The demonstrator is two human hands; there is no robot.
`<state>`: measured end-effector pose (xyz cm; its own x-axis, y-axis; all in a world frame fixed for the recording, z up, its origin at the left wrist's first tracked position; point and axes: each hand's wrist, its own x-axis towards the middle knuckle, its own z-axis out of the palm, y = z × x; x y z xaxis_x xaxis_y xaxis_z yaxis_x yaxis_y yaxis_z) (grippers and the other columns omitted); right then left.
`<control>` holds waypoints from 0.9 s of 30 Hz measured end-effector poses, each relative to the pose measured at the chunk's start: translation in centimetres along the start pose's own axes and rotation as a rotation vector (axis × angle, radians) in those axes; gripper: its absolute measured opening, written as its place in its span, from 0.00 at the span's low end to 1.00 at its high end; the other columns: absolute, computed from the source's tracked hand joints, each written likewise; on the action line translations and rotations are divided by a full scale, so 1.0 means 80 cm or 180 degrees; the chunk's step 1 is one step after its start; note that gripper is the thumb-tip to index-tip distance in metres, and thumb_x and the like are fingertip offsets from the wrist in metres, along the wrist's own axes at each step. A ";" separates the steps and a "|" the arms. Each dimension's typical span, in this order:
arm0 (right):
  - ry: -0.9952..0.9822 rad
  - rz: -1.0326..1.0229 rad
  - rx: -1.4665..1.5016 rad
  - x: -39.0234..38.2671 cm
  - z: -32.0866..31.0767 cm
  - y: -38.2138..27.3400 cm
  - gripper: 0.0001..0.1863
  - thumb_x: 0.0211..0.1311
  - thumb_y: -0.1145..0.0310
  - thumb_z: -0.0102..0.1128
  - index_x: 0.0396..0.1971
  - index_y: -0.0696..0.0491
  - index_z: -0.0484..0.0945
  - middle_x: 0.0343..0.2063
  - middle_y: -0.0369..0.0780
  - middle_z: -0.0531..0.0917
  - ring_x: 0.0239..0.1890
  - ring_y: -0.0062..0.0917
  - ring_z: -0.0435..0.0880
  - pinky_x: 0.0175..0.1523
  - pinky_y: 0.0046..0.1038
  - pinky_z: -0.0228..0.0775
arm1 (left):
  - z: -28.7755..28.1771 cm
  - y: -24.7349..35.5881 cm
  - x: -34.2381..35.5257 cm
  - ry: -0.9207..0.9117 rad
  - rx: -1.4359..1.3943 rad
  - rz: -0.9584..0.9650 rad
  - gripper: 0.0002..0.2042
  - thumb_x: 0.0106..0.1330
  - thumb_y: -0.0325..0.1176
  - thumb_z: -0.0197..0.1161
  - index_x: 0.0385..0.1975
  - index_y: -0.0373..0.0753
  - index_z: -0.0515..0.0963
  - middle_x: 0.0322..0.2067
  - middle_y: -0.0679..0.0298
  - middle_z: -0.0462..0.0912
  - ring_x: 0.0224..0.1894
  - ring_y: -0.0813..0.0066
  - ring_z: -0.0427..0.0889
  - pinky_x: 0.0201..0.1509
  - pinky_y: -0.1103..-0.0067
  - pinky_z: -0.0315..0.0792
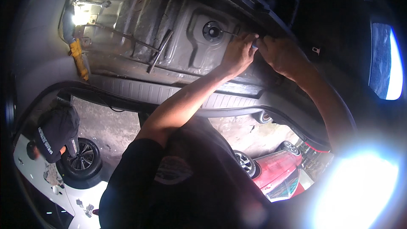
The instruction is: The person removes the fuel pump assembly from the rear trunk area of a vehicle. The person uses a screwdriver to pry and loosen components, handles electrical connectors, and lifts the pump unit out of the fuel tank opening.
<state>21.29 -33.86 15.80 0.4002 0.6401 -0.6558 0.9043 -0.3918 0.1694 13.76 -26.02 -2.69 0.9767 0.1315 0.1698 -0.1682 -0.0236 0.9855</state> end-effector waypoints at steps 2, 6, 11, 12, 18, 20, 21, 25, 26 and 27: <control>0.0025 -0.0156 -0.0354 0.004 0.009 -0.004 0.18 0.59 0.72 0.63 0.49 0.60 0.78 0.34 0.42 0.79 0.33 0.33 0.84 0.37 0.35 0.80 | -0.006 -0.008 -0.002 -0.0125 0.0119 -0.0062 0.16 0.66 0.30 0.65 0.53 0.34 0.77 0.43 0.49 0.83 0.45 0.48 0.83 0.48 0.62 0.78; 0.0046 0.0006 -0.0581 0.013 0.016 0.007 0.17 0.59 0.70 0.63 0.47 0.57 0.78 0.32 0.41 0.79 0.33 0.32 0.85 0.37 0.35 0.80 | -0.014 0.010 0.012 0.0124 0.0234 0.0127 0.18 0.65 0.30 0.66 0.54 0.34 0.76 0.42 0.50 0.83 0.44 0.51 0.82 0.49 0.62 0.77; -0.0250 0.0544 0.0268 0.028 0.008 0.007 0.07 0.59 0.68 0.63 0.33 0.56 0.83 0.28 0.47 0.85 0.30 0.36 0.87 0.38 0.37 0.80 | -0.002 0.006 0.010 0.0031 -0.0068 0.0296 0.16 0.65 0.26 0.65 0.53 0.35 0.74 0.42 0.52 0.82 0.45 0.50 0.80 0.51 0.61 0.74; -0.0210 0.0800 0.0665 0.025 0.007 0.009 0.08 0.58 0.68 0.63 0.33 0.57 0.83 0.28 0.49 0.85 0.31 0.38 0.87 0.39 0.38 0.80 | -0.001 0.006 0.012 -0.0066 -0.0041 0.0345 0.16 0.66 0.27 0.64 0.53 0.35 0.75 0.41 0.52 0.82 0.45 0.51 0.80 0.52 0.62 0.74; -0.0368 0.1760 0.2204 0.023 -0.009 0.012 0.13 0.56 0.64 0.65 0.35 0.59 0.84 0.30 0.54 0.85 0.35 0.47 0.87 0.41 0.44 0.78 | 0.001 0.003 0.011 -0.0178 -0.0172 0.0154 0.17 0.68 0.32 0.64 0.55 0.36 0.76 0.40 0.52 0.83 0.46 0.53 0.81 0.53 0.63 0.75; -0.0168 0.1785 0.2318 0.016 0.007 0.007 0.14 0.56 0.64 0.65 0.36 0.59 0.85 0.31 0.54 0.85 0.35 0.48 0.87 0.41 0.44 0.77 | 0.005 0.000 0.004 -0.0239 -0.0249 0.0083 0.18 0.68 0.33 0.65 0.55 0.35 0.76 0.41 0.52 0.83 0.46 0.51 0.81 0.51 0.62 0.76; -0.0159 0.1793 0.2251 0.011 0.009 0.003 0.14 0.56 0.64 0.65 0.36 0.59 0.85 0.31 0.54 0.85 0.35 0.48 0.87 0.42 0.45 0.77 | 0.006 0.002 0.003 -0.0228 -0.0195 0.0029 0.18 0.68 0.33 0.66 0.56 0.37 0.76 0.42 0.51 0.82 0.46 0.50 0.81 0.51 0.61 0.76; -0.0027 0.1715 0.1860 0.003 -0.011 -0.015 0.13 0.57 0.64 0.65 0.39 0.57 0.85 0.32 0.51 0.85 0.37 0.48 0.86 0.45 0.45 0.77 | 0.002 -0.014 -0.005 -0.0093 0.0084 -0.0036 0.17 0.67 0.33 0.67 0.54 0.36 0.77 0.44 0.48 0.81 0.45 0.46 0.81 0.49 0.58 0.76; 0.0012 0.1676 0.1748 0.000 -0.018 -0.021 0.13 0.57 0.64 0.65 0.40 0.56 0.85 0.32 0.51 0.85 0.38 0.47 0.86 0.45 0.46 0.77 | 0.003 -0.025 -0.009 -0.0052 0.0163 -0.0035 0.17 0.67 0.33 0.66 0.53 0.34 0.77 0.44 0.48 0.81 0.45 0.45 0.81 0.49 0.58 0.76; 0.0178 0.1681 0.1740 -0.006 -0.018 -0.029 0.14 0.58 0.64 0.65 0.41 0.55 0.84 0.33 0.50 0.85 0.38 0.47 0.86 0.46 0.46 0.77 | -0.006 -0.031 -0.006 0.0051 0.0290 0.0044 0.14 0.68 0.31 0.65 0.50 0.33 0.79 0.44 0.46 0.81 0.44 0.44 0.81 0.50 0.58 0.76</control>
<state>19.20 -32.28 16.75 0.7794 0.3036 -0.5481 0.3942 -0.9175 0.0525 13.68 -25.56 -5.20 0.9719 0.1462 0.1843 -0.1682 -0.1154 0.9790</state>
